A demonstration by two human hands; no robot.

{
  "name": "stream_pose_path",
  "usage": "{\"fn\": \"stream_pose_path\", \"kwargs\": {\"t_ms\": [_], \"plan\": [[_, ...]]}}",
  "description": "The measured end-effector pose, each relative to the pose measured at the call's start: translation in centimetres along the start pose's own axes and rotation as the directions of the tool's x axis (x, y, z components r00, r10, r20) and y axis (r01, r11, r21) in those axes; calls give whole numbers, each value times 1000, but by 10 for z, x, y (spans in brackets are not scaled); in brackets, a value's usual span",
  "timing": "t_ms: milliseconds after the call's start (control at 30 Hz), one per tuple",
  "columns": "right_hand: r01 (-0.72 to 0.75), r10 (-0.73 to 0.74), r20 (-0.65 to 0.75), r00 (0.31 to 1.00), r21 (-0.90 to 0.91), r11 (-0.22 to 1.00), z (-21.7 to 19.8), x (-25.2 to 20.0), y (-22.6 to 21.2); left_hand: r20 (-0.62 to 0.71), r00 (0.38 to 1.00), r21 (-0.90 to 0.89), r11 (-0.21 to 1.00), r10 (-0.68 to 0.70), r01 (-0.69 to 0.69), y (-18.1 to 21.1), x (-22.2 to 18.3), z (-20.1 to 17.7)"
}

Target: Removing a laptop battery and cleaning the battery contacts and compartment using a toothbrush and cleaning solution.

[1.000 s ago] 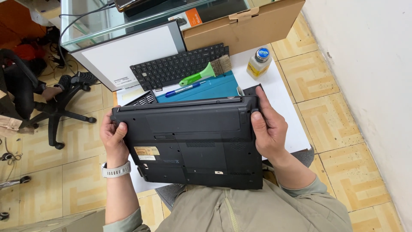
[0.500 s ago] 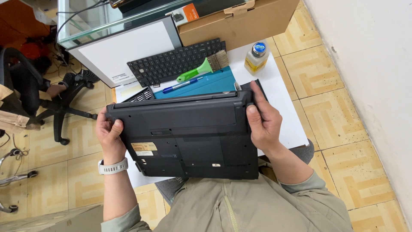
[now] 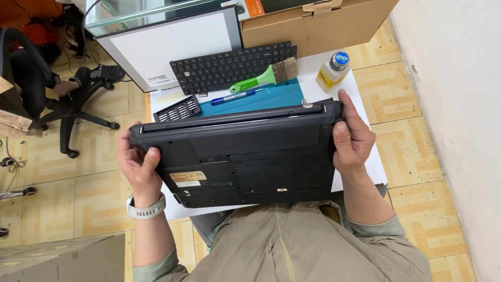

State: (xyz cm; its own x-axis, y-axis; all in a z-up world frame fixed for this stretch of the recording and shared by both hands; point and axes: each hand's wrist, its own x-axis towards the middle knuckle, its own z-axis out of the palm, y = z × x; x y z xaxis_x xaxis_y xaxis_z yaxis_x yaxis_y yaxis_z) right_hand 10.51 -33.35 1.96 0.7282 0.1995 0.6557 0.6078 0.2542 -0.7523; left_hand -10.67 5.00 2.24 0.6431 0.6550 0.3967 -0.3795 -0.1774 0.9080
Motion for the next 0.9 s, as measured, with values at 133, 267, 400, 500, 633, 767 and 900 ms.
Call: {"fn": "stream_pose_path", "kwargs": {"t_ms": [133,267,400,500,633,767,900], "plan": [[40,-39,-11,999,43,998,-1,0,10,-14,997,23,997,72,-72,4,-1,-10],[120,-118,-32,992,74,990,-13,-9,37,-6,983,9,983,181,-181,-6,0,-27],[190,-186,-47,981,110,975,-12,-9,52,-15,963,-20,963,270,-270,2,-8,-13],[182,-185,-112,976,-39,982,-6,-14,46,-38,948,166,938,316,-306,31,-19,17],[232,-232,-8,973,56,971,2,-4,35,-87,930,228,916,357,-331,29,-25,20],[259,-258,-52,965,6,966,-11,-10,55,-73,926,182,918,371,-353,28,-28,22],[278,-281,-72,957,-44,959,-15,-10,58,-47,930,152,923,365,-354,28,-31,24]]}}
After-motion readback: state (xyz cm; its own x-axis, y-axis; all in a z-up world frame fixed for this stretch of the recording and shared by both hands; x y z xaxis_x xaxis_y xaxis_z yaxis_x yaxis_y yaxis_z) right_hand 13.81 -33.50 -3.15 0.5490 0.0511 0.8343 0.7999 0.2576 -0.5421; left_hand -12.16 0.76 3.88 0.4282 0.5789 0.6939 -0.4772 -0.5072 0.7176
